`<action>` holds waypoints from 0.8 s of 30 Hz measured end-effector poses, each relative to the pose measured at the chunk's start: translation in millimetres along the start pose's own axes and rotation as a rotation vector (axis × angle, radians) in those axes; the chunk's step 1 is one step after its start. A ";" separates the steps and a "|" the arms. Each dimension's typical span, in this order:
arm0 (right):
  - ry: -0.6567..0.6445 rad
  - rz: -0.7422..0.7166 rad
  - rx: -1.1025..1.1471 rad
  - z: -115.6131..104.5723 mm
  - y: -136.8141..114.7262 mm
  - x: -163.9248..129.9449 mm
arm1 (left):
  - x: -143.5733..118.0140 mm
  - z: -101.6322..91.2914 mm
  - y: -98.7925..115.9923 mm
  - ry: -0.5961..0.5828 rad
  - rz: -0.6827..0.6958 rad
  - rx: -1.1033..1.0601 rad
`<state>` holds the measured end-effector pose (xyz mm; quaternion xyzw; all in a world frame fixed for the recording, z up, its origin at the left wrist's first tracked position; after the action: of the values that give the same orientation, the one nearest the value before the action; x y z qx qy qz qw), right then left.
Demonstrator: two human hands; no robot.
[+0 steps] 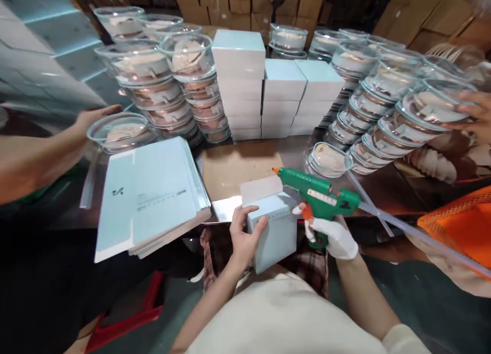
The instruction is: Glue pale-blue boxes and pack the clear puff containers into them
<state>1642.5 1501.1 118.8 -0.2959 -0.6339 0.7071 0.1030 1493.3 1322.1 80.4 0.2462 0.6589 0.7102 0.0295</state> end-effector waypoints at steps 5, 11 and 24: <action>0.087 -0.157 -0.323 14.0 5.0 -16.7 | -2.1 3.7 5.8 0.005 0.021 0.004; 0.115 -0.422 -0.550 35.7 -12.4 -12.6 | -4.5 8.7 14.3 -0.018 0.104 0.032; 0.209 -0.229 -0.432 12.0 7.4 -8.5 | -8.7 1.4 10.2 0.000 0.063 0.046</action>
<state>1644.4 1485.3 114.4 -0.3088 -0.7853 0.5049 0.1820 1504.4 1318.9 87.4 0.2674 0.6671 0.6953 0.0014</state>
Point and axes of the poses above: each hand's wrist, its own x-axis towards the middle knuckle, its own z-axis out of the palm, y = z × x, the point moved 8 cm from there along x, towards the middle knuckle, and after that the axes turned 7 degrees about -x, right-handed, at the moved point
